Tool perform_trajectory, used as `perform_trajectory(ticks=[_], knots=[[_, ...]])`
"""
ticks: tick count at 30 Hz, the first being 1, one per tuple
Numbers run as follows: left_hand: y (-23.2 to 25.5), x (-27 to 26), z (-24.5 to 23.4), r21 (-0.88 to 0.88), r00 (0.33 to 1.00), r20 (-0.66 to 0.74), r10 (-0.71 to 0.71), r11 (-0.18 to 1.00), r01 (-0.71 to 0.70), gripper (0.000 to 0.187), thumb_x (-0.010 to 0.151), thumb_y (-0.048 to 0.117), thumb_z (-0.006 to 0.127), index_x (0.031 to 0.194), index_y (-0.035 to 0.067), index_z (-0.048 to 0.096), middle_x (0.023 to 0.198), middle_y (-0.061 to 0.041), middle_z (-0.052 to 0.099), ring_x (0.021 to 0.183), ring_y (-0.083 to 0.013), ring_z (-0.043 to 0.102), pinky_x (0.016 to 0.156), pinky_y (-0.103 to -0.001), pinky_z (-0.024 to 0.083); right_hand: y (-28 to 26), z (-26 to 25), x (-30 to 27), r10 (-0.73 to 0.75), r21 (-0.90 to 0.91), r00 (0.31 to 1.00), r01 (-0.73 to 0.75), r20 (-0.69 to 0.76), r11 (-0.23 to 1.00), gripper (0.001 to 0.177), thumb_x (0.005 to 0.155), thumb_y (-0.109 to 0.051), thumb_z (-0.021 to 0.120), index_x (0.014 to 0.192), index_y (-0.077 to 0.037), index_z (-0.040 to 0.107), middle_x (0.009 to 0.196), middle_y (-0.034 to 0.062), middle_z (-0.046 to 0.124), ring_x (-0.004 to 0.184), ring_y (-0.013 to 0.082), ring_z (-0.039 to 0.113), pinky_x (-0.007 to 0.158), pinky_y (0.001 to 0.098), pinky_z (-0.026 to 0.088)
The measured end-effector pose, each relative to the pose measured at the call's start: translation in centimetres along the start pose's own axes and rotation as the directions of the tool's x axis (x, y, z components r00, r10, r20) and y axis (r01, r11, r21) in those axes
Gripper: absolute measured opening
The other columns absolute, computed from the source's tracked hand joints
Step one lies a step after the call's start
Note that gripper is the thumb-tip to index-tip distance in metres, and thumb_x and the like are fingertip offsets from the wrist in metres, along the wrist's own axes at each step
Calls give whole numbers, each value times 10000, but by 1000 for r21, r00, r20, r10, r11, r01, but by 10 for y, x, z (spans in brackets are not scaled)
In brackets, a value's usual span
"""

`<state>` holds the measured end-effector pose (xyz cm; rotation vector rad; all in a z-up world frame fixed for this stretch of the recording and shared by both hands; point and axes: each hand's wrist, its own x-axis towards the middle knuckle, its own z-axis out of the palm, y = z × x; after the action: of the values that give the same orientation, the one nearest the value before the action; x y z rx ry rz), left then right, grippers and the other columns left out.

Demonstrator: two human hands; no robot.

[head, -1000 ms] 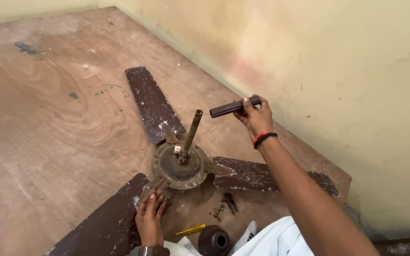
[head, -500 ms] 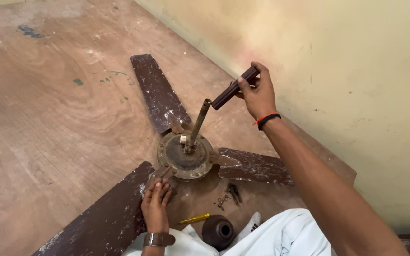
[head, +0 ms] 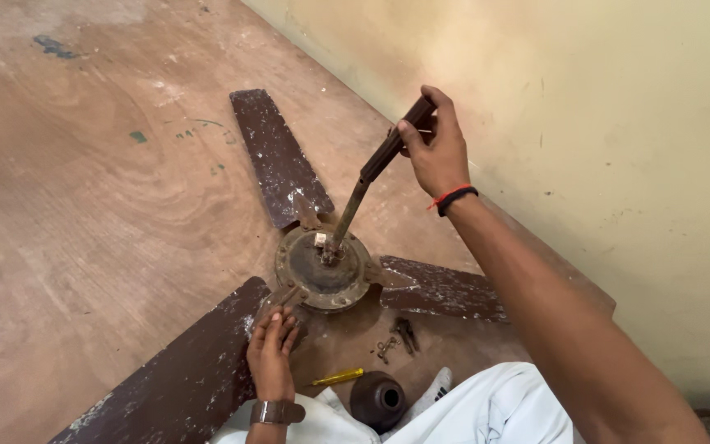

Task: The person sits on the floor and uses a screwdriver to tighten screws on the central hub of a ceiling fan. They then place a brown plastic fan cap over the hub and secure it with a nut.

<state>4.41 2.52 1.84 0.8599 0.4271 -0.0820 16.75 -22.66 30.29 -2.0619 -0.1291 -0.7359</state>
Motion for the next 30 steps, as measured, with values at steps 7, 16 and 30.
perform_trajectory(ticks=[7,16,30], knots=[[2,-2,1,10,1000,-6,1,1000,-1,323,977,233,615,1233,42,661,1205,-105,720,1093,-205,685,979,-362,556,-24,5,-9,-47,-181,986,77,161,981,624,1005,-137,674,1535,-135,345,1197,148,726,1128,275,739,919,400,599],[-1,-2,-1,-23,1000,26,8,1000,-7,327,988,227,610,1243,28,656,1199,-106,717,1073,-195,675,970,-354,549,-18,2,-18,7,-256,991,28,136,966,691,1024,-304,666,1554,-88,279,1319,214,646,1225,317,671,945,420,597],[-12,-18,-1,302,950,271,155,924,-237,335,963,238,641,1213,24,703,1165,-82,757,1055,-174,714,945,-309,565,122,-14,-206,246,-309,956,-188,162,932,270,976,-289,688,1085,-52,758,873,97,751,740,195,694,682,331,544]])
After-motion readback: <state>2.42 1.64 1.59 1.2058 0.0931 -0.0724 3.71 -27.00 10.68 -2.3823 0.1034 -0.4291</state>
